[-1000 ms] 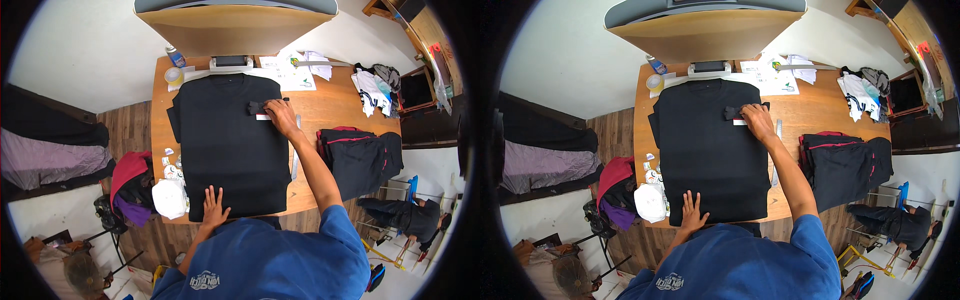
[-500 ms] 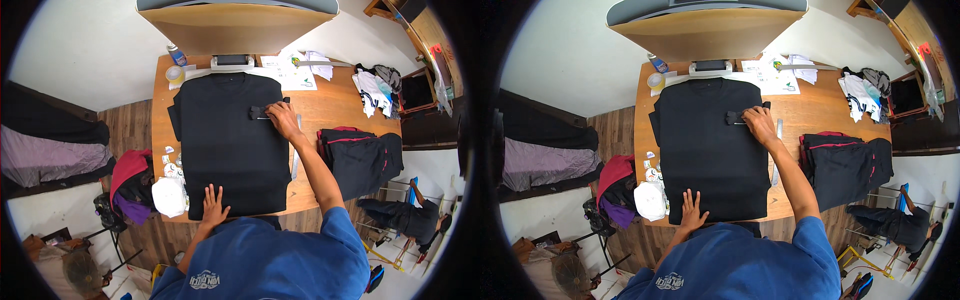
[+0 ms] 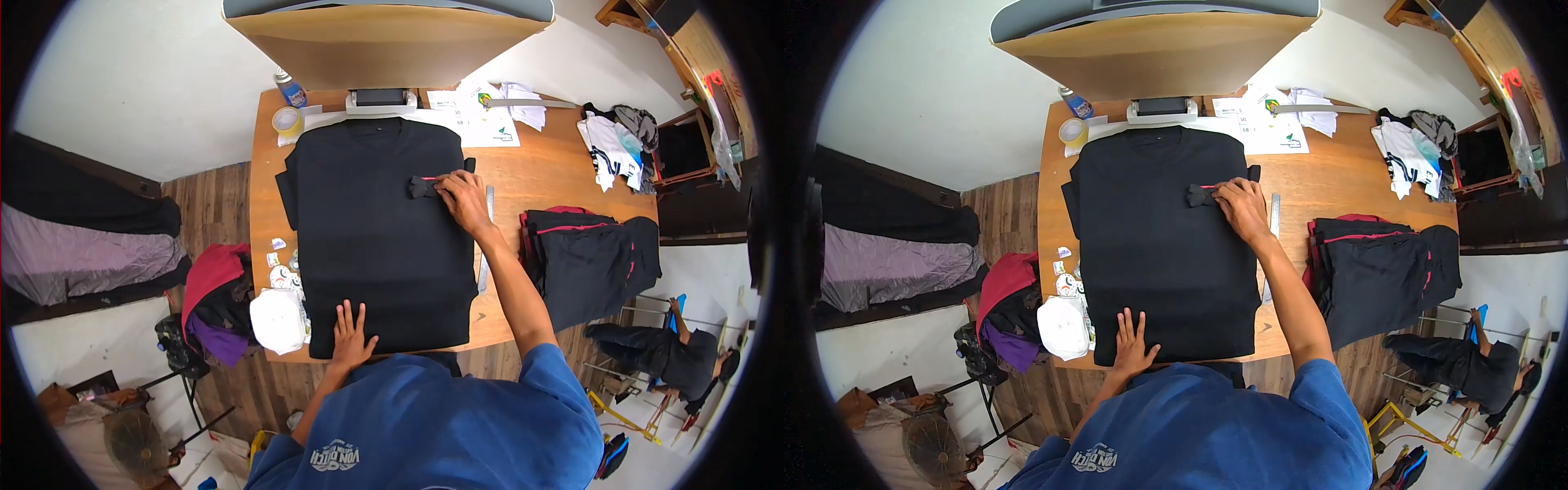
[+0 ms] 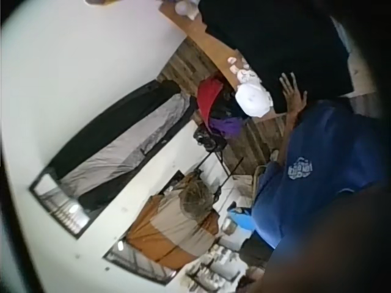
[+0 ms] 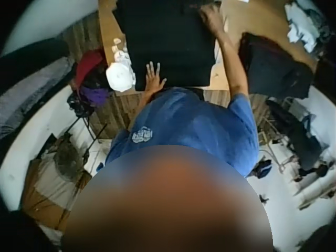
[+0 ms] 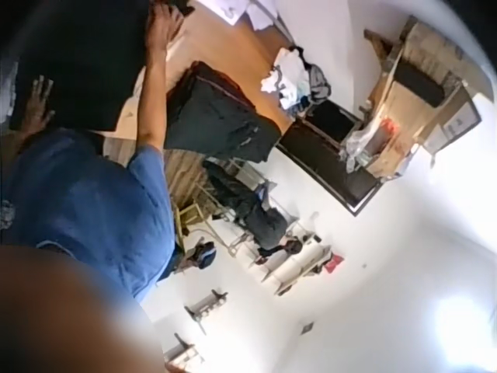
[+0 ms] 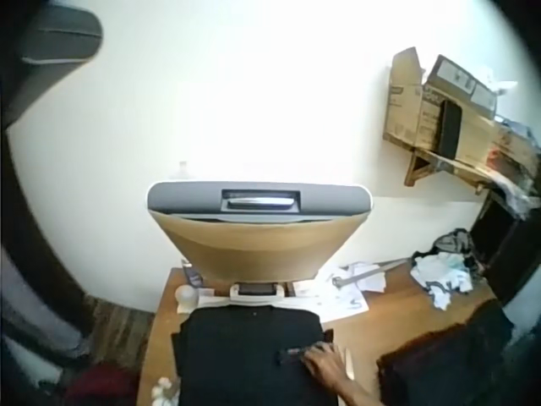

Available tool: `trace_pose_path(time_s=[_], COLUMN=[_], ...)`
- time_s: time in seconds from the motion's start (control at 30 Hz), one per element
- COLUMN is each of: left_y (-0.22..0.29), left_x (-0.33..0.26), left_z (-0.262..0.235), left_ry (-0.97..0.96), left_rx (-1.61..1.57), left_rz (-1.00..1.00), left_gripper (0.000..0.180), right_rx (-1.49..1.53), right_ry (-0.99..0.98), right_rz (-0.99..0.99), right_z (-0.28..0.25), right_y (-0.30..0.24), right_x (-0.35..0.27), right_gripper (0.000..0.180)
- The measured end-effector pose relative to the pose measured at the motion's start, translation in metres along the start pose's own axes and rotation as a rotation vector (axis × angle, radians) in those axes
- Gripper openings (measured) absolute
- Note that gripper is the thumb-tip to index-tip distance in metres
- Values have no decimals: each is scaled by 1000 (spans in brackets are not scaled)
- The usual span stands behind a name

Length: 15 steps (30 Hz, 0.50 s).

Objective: Preparing a graphic transfer and applying it to a t-shirt using a heat press.

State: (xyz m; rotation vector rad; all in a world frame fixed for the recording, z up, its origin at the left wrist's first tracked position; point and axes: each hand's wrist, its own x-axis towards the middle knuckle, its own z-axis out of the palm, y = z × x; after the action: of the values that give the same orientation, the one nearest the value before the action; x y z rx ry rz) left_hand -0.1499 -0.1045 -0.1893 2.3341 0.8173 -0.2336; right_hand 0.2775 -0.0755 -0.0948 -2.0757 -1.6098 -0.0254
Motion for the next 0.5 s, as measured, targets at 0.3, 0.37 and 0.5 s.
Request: trace_pose_path(time_s=[0.3, 0.37, 0.5], left_y=[0, 1, 3], left_x=[0, 0, 1], left_z=[-2, -2, -5], left_ry=[-15, -11, -23], left_rx=[-5, -9, -3], left_rz=[-8, 1, -10], left_gripper=[96, 97, 97], right_rx=[8, 12, 4], right_ry=[-8, 13, -14], right_rz=[-6, -7, 9], right_z=[-4, -8, -3], right_y=[-2, -3, -2], right_x=[1, 0, -8], right_gripper=[10, 10, 10])
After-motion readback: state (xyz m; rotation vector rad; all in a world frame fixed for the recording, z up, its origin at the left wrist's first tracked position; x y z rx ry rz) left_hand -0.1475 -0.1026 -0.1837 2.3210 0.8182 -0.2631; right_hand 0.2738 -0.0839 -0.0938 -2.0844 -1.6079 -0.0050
